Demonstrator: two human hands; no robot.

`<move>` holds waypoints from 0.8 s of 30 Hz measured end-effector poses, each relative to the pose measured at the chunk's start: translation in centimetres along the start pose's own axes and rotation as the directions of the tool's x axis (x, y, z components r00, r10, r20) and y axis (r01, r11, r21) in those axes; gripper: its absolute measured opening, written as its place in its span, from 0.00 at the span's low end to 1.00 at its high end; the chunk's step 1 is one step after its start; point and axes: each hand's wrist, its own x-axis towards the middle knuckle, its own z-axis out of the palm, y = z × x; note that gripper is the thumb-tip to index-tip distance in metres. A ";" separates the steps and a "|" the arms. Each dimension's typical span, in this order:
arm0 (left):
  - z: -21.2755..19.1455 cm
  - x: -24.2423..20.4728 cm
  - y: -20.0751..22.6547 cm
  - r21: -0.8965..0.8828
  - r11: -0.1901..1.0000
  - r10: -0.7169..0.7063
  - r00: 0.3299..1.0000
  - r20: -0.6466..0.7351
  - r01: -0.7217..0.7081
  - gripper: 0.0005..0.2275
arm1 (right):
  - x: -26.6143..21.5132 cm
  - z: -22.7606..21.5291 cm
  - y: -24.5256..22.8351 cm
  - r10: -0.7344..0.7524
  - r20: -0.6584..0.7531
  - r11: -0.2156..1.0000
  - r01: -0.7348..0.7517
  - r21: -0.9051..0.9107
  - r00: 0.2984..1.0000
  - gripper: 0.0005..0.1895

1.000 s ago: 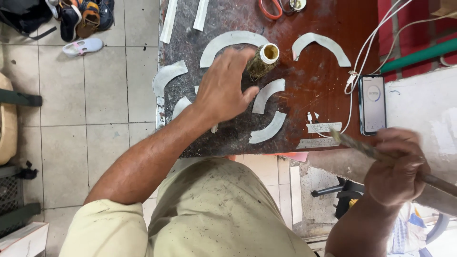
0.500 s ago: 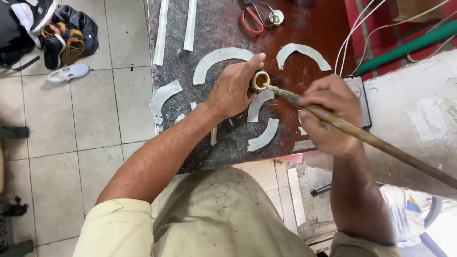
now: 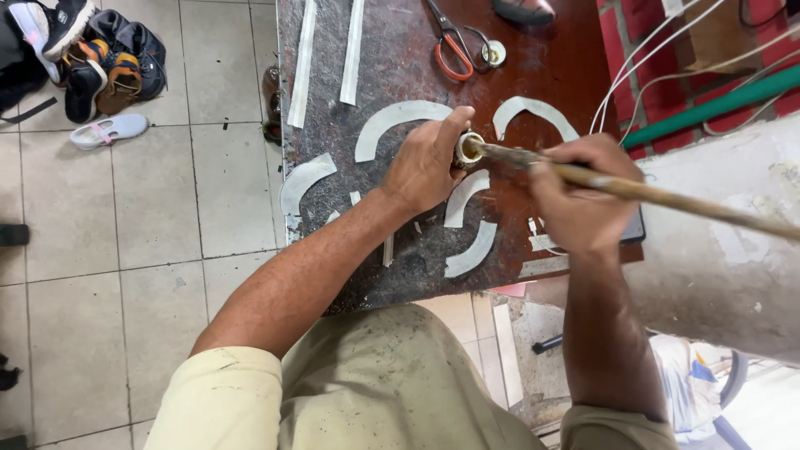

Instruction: The person applies glue to various white and pink cut-out pieces on a workbench using a brush. They dip the brush into a container of glue and spread it onto the surfaces of the pieces, handling them one by one.

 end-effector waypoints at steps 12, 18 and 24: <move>-1.2 1.2 -0.7 -0.034 0.996 -0.085 0.996 0.007 0.085 0.47 | -1.3 1.2 3.1 0.676 -0.041 0.523 -0.441 0.729 0.736 0.04; -1.9 2.0 0.1 -0.017 0.990 -0.137 0.990 0.021 0.137 0.51 | -3.1 -6.9 3.6 0.325 0.182 0.494 -0.331 0.804 0.928 0.10; -1.4 2.3 -1.5 0.228 0.965 -0.149 0.986 0.076 0.129 0.56 | -5.4 -4.8 3.7 0.020 0.319 0.916 -0.146 0.374 0.947 0.11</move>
